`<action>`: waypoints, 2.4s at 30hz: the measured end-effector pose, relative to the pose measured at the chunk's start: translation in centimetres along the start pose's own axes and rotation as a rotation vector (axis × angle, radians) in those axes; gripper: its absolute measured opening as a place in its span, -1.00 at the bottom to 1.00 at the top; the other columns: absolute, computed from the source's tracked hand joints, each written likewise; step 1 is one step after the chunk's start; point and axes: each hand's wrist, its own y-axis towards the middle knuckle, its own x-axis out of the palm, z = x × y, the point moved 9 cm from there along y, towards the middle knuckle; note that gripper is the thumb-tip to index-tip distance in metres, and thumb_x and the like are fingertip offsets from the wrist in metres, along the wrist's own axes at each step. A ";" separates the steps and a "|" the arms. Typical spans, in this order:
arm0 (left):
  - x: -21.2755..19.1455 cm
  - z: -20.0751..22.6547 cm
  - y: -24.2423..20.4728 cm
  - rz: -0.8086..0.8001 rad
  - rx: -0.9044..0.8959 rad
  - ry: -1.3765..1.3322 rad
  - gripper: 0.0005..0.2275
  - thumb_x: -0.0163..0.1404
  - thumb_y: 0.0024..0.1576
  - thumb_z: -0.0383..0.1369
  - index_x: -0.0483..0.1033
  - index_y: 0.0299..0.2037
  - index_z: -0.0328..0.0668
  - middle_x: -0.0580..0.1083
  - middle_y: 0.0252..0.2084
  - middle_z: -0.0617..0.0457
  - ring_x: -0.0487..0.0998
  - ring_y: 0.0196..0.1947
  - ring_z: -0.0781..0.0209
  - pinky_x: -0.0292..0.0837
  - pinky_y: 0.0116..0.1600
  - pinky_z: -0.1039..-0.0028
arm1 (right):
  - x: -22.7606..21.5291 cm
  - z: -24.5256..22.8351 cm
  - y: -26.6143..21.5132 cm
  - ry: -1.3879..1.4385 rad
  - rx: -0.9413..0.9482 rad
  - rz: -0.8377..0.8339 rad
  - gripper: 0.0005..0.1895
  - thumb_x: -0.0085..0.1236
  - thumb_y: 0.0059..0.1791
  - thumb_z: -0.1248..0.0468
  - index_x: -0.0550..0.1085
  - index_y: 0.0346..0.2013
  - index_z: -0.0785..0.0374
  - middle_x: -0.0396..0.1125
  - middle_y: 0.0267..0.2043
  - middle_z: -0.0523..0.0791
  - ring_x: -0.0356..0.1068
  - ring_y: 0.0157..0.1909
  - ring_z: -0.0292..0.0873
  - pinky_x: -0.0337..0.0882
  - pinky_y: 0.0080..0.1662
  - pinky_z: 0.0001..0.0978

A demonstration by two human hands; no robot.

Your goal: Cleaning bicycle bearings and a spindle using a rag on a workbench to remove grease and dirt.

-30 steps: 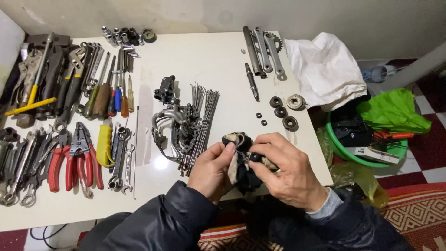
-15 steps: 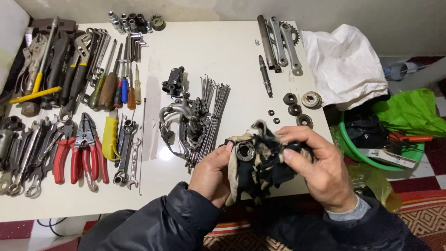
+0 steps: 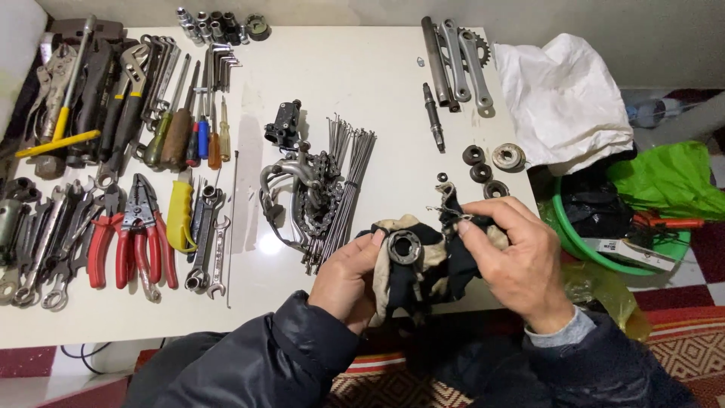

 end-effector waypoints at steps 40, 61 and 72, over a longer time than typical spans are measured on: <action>1.6 0.5 -0.9 0.080 0.111 0.004 -0.77 0.15 0.20 -0.36 0.50 -0.41 -0.40 0.53 -0.55 -0.22 0.63 -0.53 0.01 0.61 -0.37 0.32 | 1.8 -3.3 -1.0 0.299 -0.179 -0.128 -0.50 0.41 -0.16 0.27 0.52 0.05 0.28 0.44 0.03 0.04 0.45 0.11 0.12 0.43 0.10 0.01; -0.3 -1.2 0.4 0.133 0.080 0.037 -0.83 0.22 0.13 -0.40 0.57 -0.32 -0.42 0.54 -0.53 -0.24 0.64 -0.50 -0.02 0.63 -0.35 0.26 | 1.7 -3.3 -1.1 0.226 -0.210 -0.153 -0.62 0.36 -0.13 0.27 0.57 -0.04 0.28 0.46 -0.15 -0.01 0.48 -0.07 0.08 0.47 -0.01 -0.07; 1.1 -0.8 -1.2 0.114 0.126 0.076 -0.85 0.24 0.11 -0.41 0.58 -0.36 -0.37 0.42 -0.63 -0.04 0.54 -0.56 0.19 0.56 -0.38 0.45 | 2.1 -0.6 -1.2 0.410 0.034 -0.113 -0.63 0.42 -0.15 0.27 0.59 -0.09 0.30 0.46 -0.25 -0.04 0.43 -0.16 -0.17 0.45 -0.02 -0.24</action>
